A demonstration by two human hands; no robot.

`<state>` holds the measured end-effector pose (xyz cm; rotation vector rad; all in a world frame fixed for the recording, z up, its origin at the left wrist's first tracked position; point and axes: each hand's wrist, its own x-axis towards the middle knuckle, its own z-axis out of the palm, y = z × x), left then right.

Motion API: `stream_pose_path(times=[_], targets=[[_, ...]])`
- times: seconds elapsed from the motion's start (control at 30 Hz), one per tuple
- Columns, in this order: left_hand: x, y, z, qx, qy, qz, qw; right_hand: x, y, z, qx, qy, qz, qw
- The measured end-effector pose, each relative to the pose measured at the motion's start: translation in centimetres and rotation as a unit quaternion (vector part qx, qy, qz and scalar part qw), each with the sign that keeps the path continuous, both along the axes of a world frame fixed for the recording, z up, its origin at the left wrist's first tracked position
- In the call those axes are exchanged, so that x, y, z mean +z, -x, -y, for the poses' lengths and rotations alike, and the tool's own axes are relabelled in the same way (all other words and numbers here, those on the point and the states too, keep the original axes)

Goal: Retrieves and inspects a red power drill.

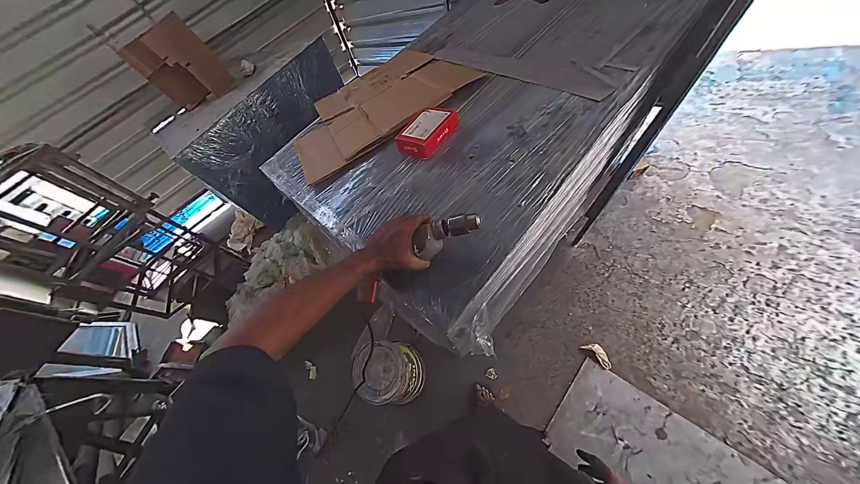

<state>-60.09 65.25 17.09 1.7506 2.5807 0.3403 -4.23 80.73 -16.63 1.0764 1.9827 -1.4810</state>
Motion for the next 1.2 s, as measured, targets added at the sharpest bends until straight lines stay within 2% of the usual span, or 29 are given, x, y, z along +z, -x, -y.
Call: stream_pose_path(times=[0.1, 0.17, 0.2, 0.27, 0.33, 0.37, 0.4, 0.47, 0.5, 0.53, 0.57, 0.6, 0.63, 0.7, 0.73, 0.77, 0.8, 0.83, 0.9, 0.97, 1.07, 1.2], targets=[[2.8, -3.2, 5.2, 0.043, -0.148, 0.039, 0.987, 2.3, 4.9, 0.4, 0.097, 0.024, -0.112, 0.989], [4.9, -6.6, 9.7, 0.078, -0.267, 0.096, 0.956, 6.1, 8.8, 1.9, 0.139, 0.063, -0.201, 0.967], [5.6, -8.7, 12.1, 0.076, -0.345, 0.139, 0.925, 8.6, 11.1, 3.0, 0.152, 0.083, -0.255, 0.951], [4.9, -13.2, 16.7, 0.077, -0.500, 0.210, 0.837, 14.3, 16.2, 6.1, 0.160, 0.150, -0.359, 0.907], [2.5, -18.6, 20.9, 0.090, -0.628, 0.268, 0.725, 20.8, 20.6, 10.6, 0.180, 0.311, -0.405, 0.841], [1.4, -21.5, 22.4, 0.090, -0.679, 0.289, 0.669, 23.8, 22.1, 13.2, 0.195, 0.424, -0.386, 0.796], [0.7, -24.3, 23.7, 0.091, -0.714, 0.295, 0.628, 26.4, 23.0, 16.1, 0.205, 0.535, -0.341, 0.745], [0.2, -29.4, 26.1, 0.074, -0.763, 0.292, 0.572, 29.6, 22.7, 22.0, 0.200, 0.712, -0.192, 0.645], [0.4, -31.4, 27.3, 0.065, -0.779, 0.284, 0.555, 30.5, 21.9, 24.5, 0.182, 0.746, -0.127, 0.629], [0.7, -32.8, 28.8, 0.047, -0.781, 0.271, 0.561, 30.8, 21.0, 26.7, 0.174, 0.762, -0.086, 0.618], [1.0, -33.8, 30.5, 0.029, -0.769, 0.260, 0.583, 30.8, 20.0, 28.4, 0.175, 0.769, -0.072, 0.610], [1.7, -35.4, 31.9, 0.055, -0.774, 0.238, 0.585, 30.9, 19.1, 29.9, 0.180, 0.758, -0.087, 0.620], [2.4, -37.5, 32.8, 0.112, -0.794, 0.204, 0.561, 30.9, 18.4, 31.2, 0.195, 0.739, -0.125, 0.633], [4.3, -42.2, 32.8, 0.254, -0.850, 0.151, 0.437, 30.3, 17.8, 32.8, 0.266, 0.657, -0.268, 0.652], [5.4, -44.1, 32.6, 0.294, -0.868, 0.144, 0.372, 30.0, 17.9, 33.3, 0.320, 0.600, -0.346, 0.647], [5.9, -45.9, 32.7, 0.309, -0.882, 0.149, 0.323, 29.9, 17.9, 33.5, 0.375, 0.545, -0.403, 0.632], [5.9, -47.4, 32.7, 0.301, -0.900, 0.152, 0.275, 29.8, 17.7, 33.4, 0.433, 0.515, -0.423, 0.607], [5.5, -48.8, 32.8, 0.290, -0.914, 0.145, 0.245, 29.7, 17.4, 33.3, 0.492, 0.510, -0.404, 0.579], [4.4, -51.2, 32.9, 0.264, -0.932, 0.115, 0.222, 29.6, 16.5, 33.8, 0.583, 0.528, -0.320, 0.529], [2.8, -53.5, 32.4, 0.248, -0.942, 0.085, 0.209, 29.2, 14.7, 33.8, 0.635, 0.514, -0.277, 0.506], [1.1, -56.5, 31.6, 0.222, -0.946, 0.047, 0.231, 28.5, 12.9, 33.7, 0.659, 0.487, -0.285, 0.497], [0.1, -58.7, 30.1, 0.212, -0.948, 0.004, 0.239, 27.7, 12.3, 33.1, 0.664, 0.455, -0.333, 0.491]])
